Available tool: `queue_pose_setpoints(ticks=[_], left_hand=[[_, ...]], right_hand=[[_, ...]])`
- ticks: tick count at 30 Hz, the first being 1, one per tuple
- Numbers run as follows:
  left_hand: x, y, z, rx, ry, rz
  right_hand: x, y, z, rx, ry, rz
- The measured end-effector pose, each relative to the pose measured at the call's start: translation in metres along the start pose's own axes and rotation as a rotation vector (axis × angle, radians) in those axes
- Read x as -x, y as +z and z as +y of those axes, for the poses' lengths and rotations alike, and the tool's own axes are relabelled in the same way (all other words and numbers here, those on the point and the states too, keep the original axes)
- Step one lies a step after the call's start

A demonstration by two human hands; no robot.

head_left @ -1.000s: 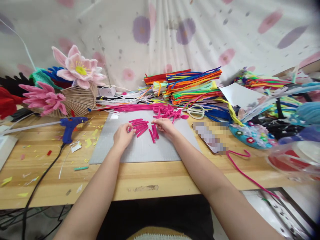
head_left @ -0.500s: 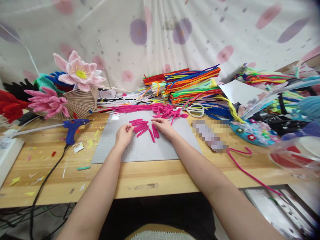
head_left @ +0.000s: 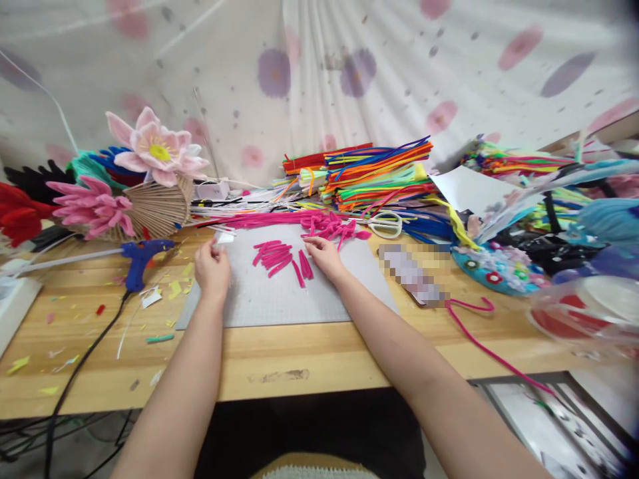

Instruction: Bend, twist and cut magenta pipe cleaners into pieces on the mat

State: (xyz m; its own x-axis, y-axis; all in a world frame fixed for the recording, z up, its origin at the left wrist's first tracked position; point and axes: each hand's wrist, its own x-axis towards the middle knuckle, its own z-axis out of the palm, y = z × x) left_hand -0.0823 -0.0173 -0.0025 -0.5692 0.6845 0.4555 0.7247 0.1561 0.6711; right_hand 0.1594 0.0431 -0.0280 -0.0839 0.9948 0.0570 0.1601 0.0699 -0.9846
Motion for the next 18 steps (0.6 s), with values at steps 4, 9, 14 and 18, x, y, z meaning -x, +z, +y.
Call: queue_pose_setpoints(ticks=[4, 9, 14, 18], left_hand=[[0.031, 0.015, 0.023, 0.073, 0.411, -0.291], [0.050, 0.035, 0.037, -0.001, 0.774, -0.545], [0.027, 0.032, 0.021, -0.122, 0.457, -0.323], [0.020, 0.021, 0.017, -0.076, 0.385, -0.273]], right_hand=[[-0.001, 0.000, 0.002, 0.052, -0.007, 0.026], [0.004, -0.001, 0.002, 0.334, -0.139, 0.099], [0.012, 0.003, -0.001, 0.405, -0.236, -0.009], [0.017, 0.007, -0.006, 0.385, -0.401, -0.020]])
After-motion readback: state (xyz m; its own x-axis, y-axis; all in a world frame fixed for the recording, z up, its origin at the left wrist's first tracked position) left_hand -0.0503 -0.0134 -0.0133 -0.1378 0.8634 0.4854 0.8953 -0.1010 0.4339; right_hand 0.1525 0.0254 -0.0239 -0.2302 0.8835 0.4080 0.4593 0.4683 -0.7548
